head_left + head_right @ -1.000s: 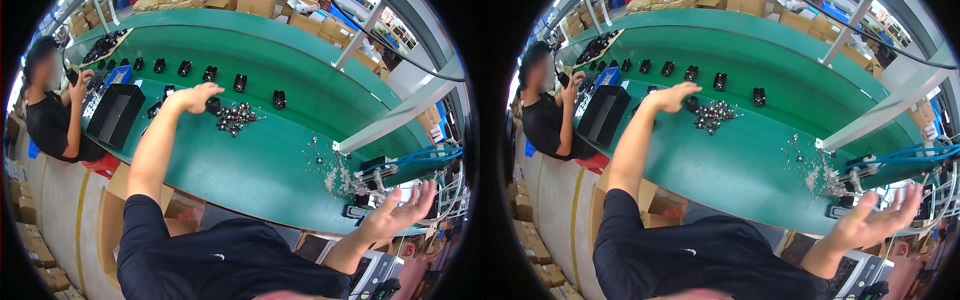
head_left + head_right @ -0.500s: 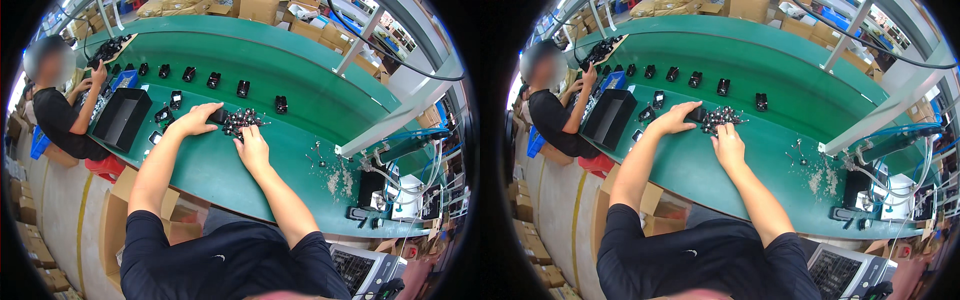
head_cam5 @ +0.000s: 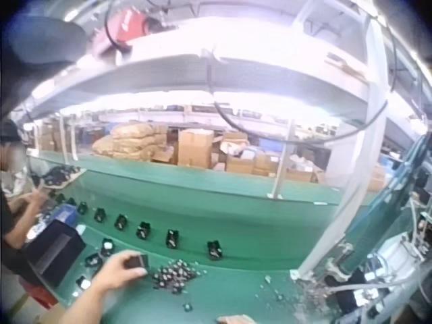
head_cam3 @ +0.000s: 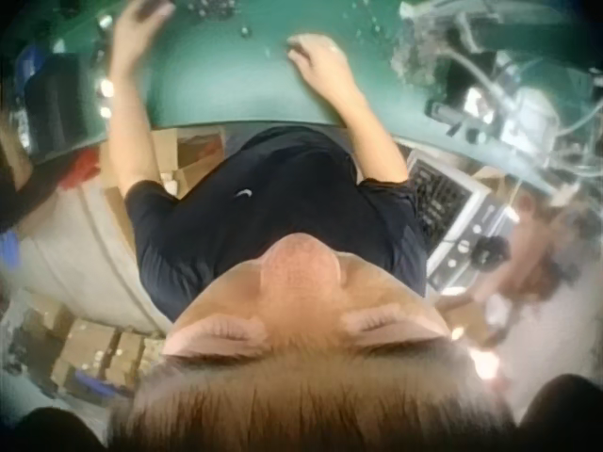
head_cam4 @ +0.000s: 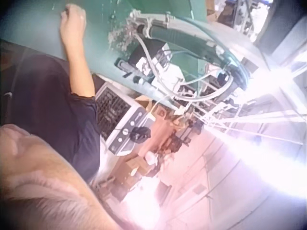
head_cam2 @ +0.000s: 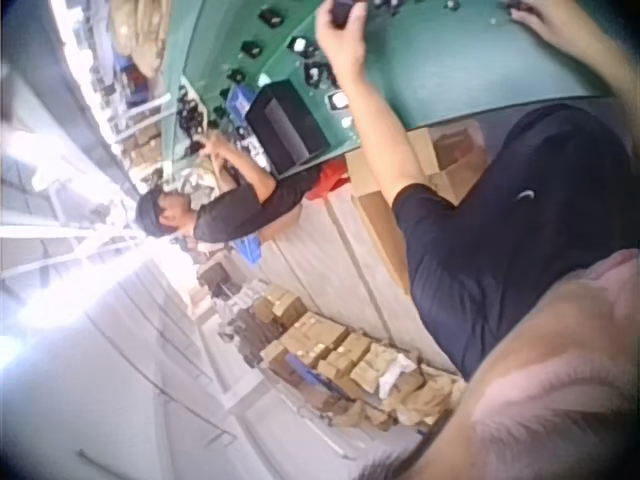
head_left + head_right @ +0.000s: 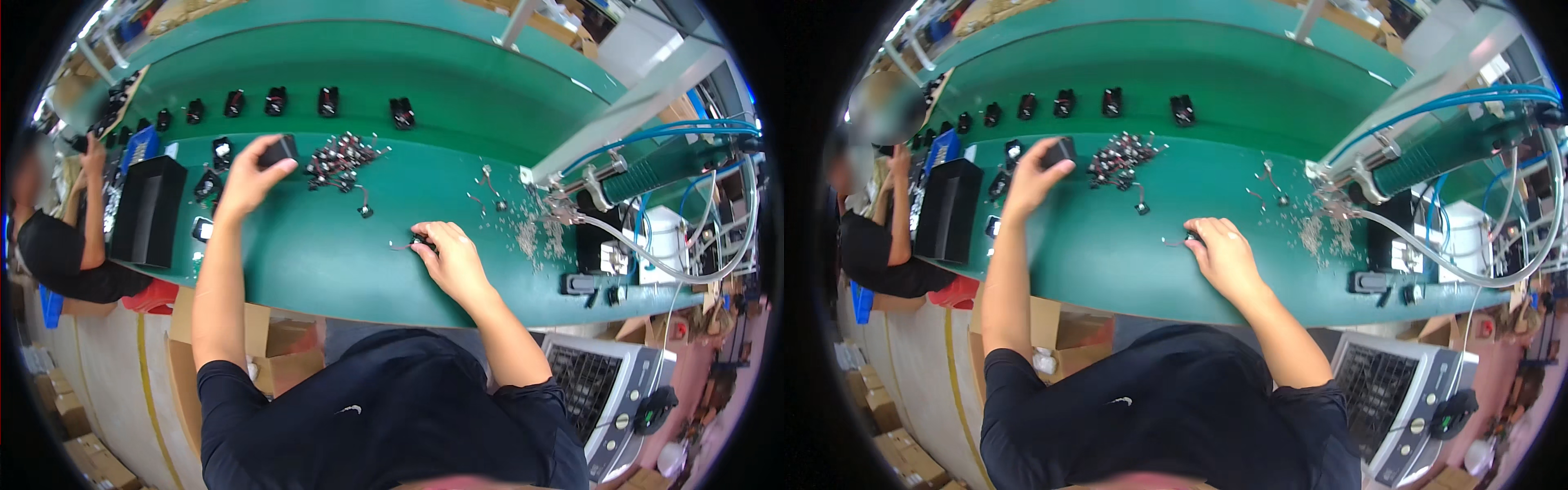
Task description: The person assembles electronic components by inserting circuit boards into plastic housings and securing them with a pneumatic screwdriver. They then sort through plastic bags and components in a cardboard box before returning to the assembly task.
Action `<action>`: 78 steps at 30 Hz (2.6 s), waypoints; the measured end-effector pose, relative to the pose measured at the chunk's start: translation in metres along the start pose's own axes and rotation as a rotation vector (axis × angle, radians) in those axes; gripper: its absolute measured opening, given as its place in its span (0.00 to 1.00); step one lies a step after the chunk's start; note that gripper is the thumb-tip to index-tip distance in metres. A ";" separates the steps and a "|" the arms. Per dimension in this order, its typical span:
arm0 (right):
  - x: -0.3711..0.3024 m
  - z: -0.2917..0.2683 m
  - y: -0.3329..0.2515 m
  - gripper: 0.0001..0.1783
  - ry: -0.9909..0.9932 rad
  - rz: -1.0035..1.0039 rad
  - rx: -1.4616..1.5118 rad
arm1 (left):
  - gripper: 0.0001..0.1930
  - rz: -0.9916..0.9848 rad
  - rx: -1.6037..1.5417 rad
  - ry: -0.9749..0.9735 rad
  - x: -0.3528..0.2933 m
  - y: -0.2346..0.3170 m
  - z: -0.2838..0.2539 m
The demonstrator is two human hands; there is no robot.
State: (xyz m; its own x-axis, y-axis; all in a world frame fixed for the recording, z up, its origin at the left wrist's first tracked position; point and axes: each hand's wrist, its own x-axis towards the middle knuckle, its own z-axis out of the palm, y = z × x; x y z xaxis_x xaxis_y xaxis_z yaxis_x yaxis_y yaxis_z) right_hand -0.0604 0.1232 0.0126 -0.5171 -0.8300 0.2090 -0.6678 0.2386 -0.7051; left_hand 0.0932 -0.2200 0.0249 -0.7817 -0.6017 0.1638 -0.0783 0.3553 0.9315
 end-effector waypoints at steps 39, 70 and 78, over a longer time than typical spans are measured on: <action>-0.034 -0.033 -0.015 0.09 0.366 -0.008 -0.041 | 0.47 -0.177 -0.857 -0.831 -0.064 0.050 0.209; -0.027 -0.026 -0.015 0.09 0.279 0.020 -0.387 | 0.35 0.621 0.105 -0.274 -0.065 0.059 0.212; -0.033 -0.091 -0.039 0.26 0.379 -0.006 -0.252 | 0.39 0.373 0.025 -0.341 -0.066 0.052 0.221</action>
State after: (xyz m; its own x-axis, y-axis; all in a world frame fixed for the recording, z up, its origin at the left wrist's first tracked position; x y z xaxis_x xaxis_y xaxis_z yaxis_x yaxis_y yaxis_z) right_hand -0.0659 0.1875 0.0948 -0.6405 -0.6002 0.4790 -0.7569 0.3885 -0.5255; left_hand 0.0043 -0.0034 -0.0092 -0.9164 -0.1641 0.3652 0.2337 0.5213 0.8207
